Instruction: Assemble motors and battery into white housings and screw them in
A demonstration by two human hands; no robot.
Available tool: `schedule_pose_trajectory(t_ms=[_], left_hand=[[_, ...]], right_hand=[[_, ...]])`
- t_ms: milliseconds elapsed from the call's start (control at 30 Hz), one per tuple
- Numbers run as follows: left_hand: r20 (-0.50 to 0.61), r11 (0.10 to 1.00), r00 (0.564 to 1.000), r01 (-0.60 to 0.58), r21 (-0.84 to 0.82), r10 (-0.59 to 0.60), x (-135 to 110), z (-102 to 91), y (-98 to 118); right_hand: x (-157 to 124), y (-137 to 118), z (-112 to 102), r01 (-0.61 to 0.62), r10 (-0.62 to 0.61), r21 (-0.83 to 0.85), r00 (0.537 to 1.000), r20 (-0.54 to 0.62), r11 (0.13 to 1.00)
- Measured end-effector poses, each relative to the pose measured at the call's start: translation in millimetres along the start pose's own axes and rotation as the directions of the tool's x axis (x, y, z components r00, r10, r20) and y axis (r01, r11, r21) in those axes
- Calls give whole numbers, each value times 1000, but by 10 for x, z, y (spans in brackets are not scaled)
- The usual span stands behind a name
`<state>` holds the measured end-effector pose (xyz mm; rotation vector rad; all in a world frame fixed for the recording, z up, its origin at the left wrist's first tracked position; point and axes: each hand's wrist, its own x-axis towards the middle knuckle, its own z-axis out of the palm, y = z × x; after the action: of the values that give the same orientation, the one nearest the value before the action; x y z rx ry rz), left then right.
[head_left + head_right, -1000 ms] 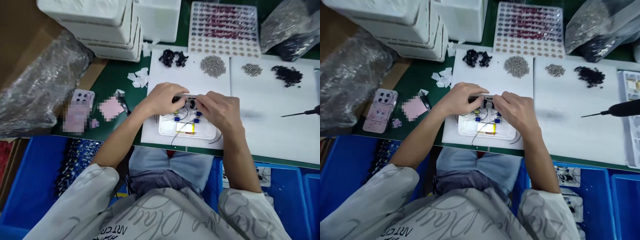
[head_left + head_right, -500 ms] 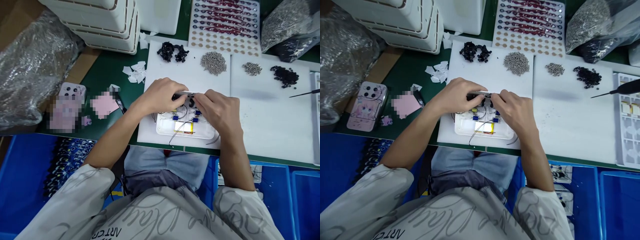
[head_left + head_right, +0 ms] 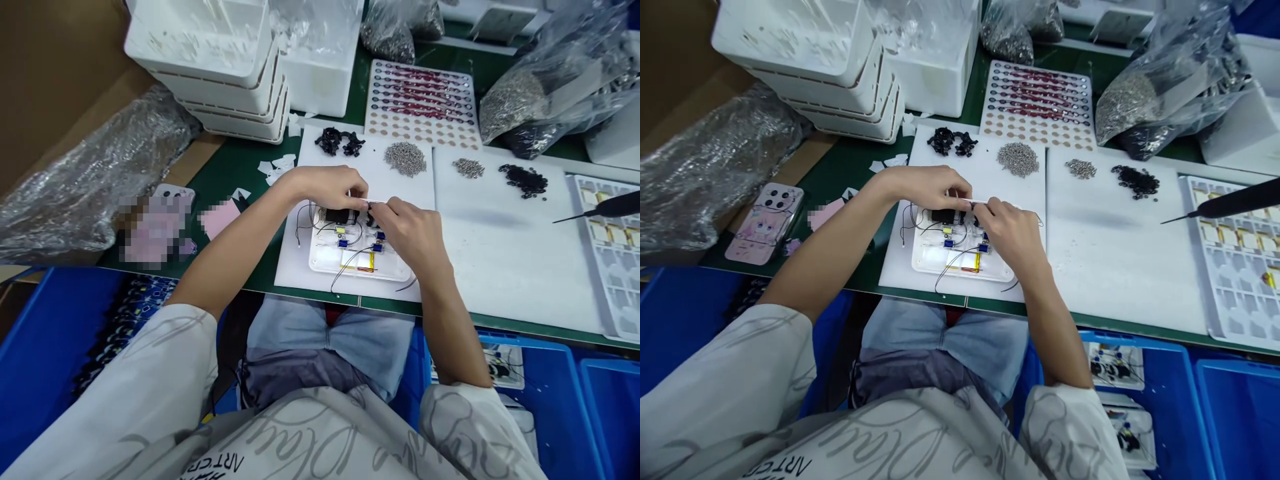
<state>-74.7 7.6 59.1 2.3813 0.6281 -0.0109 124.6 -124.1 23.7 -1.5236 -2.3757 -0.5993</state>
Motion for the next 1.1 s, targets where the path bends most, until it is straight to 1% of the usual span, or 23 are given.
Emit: schedule_pose_trajectory(t_ms=[167, 267, 333, 500, 667, 767, 867, 1000, 1100], left_hand=[[62, 1000, 998, -19, 17, 18, 54, -48, 0], [87, 1000, 996, -23, -12, 23, 73, -52, 0], [84, 1000, 996, -16, -19, 18, 97, -48, 2], [94, 1000, 996, 8, -3, -8, 145, -33, 28], [94, 999, 995, 34, 17, -35, 123, -4, 78], [84, 998, 995, 44, 37, -47, 104, 12, 102], [71, 998, 996, 52, 17, -53, 95, 4, 99], [101, 999, 994, 40, -16, -38, 93, -27, 75], [112, 999, 992, 47, 21, -49, 98, -29, 69]], right_hand=[[-18, 27, 0, -1, 1, 30, 1000, 5, 1000], [-37, 53, -24, 1, 1, 60, 999, -34, 998], [-52, 69, -39, 5, -3, 71, 999, -39, 997], [-65, 86, -60, -7, 8, 105, 1000, -3, 994], [-49, 83, -65, 11, -7, 106, 999, -36, 994], [-49, 83, -59, -11, 12, 142, 1000, -1, 990], [-57, 92, -42, -30, 27, 177, 999, 22, 984], [-60, 109, -25, -25, 22, 194, 1000, 18, 981], [-60, 115, -28, -22, 18, 193, 1000, 23, 981]])
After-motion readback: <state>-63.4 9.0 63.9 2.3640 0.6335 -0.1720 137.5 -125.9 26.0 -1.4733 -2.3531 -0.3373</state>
